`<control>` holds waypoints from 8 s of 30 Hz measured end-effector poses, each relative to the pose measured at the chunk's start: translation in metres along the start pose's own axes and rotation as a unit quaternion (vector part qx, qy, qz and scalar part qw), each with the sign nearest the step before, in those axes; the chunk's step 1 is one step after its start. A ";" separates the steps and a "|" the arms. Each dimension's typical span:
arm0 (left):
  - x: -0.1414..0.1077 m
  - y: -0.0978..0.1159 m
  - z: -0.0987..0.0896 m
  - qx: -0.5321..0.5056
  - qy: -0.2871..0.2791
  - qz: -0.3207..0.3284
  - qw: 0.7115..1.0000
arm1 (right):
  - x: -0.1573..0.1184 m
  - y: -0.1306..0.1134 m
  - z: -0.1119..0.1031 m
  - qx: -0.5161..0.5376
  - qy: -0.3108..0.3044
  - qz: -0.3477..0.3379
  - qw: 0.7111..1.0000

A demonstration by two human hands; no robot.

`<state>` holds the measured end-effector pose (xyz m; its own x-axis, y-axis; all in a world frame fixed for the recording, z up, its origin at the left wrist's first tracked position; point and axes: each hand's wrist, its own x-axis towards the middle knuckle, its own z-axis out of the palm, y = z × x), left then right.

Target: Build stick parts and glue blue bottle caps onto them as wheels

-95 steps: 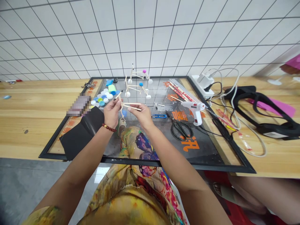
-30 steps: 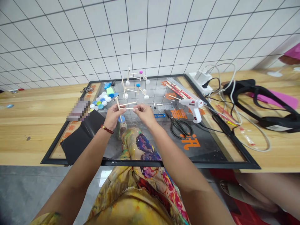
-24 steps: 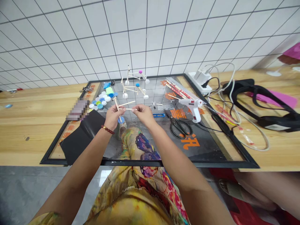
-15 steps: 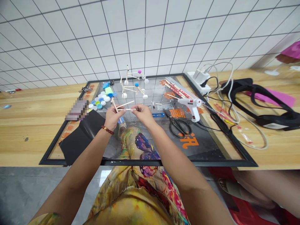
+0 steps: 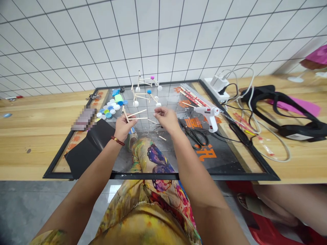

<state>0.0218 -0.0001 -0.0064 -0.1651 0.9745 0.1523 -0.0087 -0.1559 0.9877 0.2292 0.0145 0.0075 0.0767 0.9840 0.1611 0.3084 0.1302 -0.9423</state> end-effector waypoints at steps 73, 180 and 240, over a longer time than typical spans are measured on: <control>-0.004 -0.001 0.002 0.086 0.005 0.065 0.994 | -0.014 -0.011 0.028 0.203 -0.078 0.201 0.955; 0.005 0.003 -0.013 0.250 -0.120 0.144 0.950 | -0.019 -0.030 -0.008 -0.376 -0.136 0.100 0.911; 0.013 0.016 -0.016 -0.224 -0.008 -0.207 0.952 | -0.021 -0.021 0.008 -0.352 -0.103 0.049 0.929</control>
<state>0.0041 0.0075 0.0107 -0.0409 0.9691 -0.2432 -0.4912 0.1925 0.8495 0.2132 -0.0082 0.0213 -0.0229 0.9988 -0.0437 0.8584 -0.0028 -0.5129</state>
